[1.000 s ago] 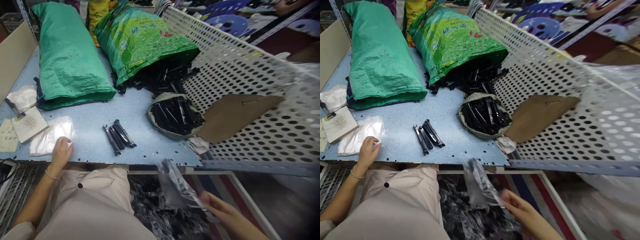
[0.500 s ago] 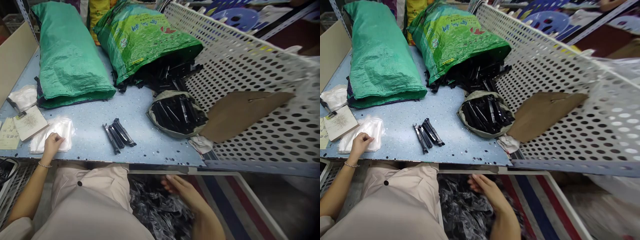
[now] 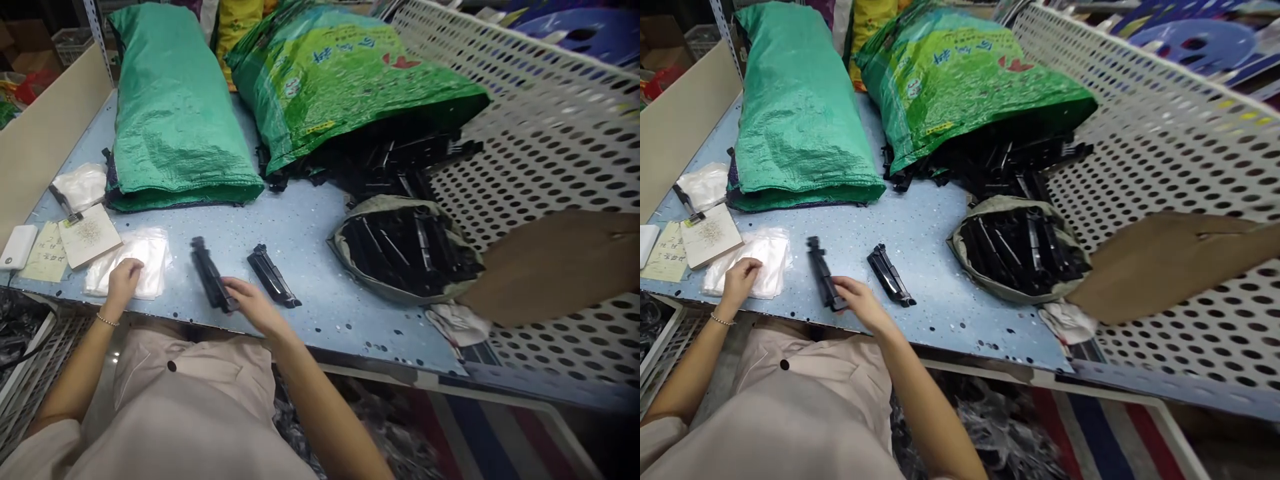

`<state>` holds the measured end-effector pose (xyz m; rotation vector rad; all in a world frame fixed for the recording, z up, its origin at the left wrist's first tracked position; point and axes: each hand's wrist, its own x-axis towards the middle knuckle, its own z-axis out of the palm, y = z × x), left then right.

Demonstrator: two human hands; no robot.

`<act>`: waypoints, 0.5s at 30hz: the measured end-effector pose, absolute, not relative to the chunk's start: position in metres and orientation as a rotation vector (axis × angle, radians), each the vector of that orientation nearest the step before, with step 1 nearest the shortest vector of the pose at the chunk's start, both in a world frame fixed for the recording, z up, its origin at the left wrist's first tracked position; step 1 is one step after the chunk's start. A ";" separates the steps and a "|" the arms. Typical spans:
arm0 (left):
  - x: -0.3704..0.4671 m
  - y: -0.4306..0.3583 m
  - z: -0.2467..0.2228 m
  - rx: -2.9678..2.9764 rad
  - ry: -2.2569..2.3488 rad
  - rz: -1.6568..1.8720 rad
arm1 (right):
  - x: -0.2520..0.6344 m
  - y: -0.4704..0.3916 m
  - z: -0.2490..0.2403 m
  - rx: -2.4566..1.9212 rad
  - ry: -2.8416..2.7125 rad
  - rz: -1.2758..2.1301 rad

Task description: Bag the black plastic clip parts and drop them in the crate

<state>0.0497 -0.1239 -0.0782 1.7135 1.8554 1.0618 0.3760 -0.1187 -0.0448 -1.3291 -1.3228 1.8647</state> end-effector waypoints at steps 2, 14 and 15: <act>0.051 -0.125 -0.080 1.814 1.782 1.026 | 0.338 -0.124 -0.055 -0.992 -0.888 2.240; 0.074 -0.171 -0.039 2.553 1.566 1.107 | 0.272 -0.137 -0.087 -0.657 -0.448 2.499; 0.082 -0.176 -0.038 2.592 1.465 1.136 | 0.274 -0.137 -0.084 -0.647 -0.431 2.404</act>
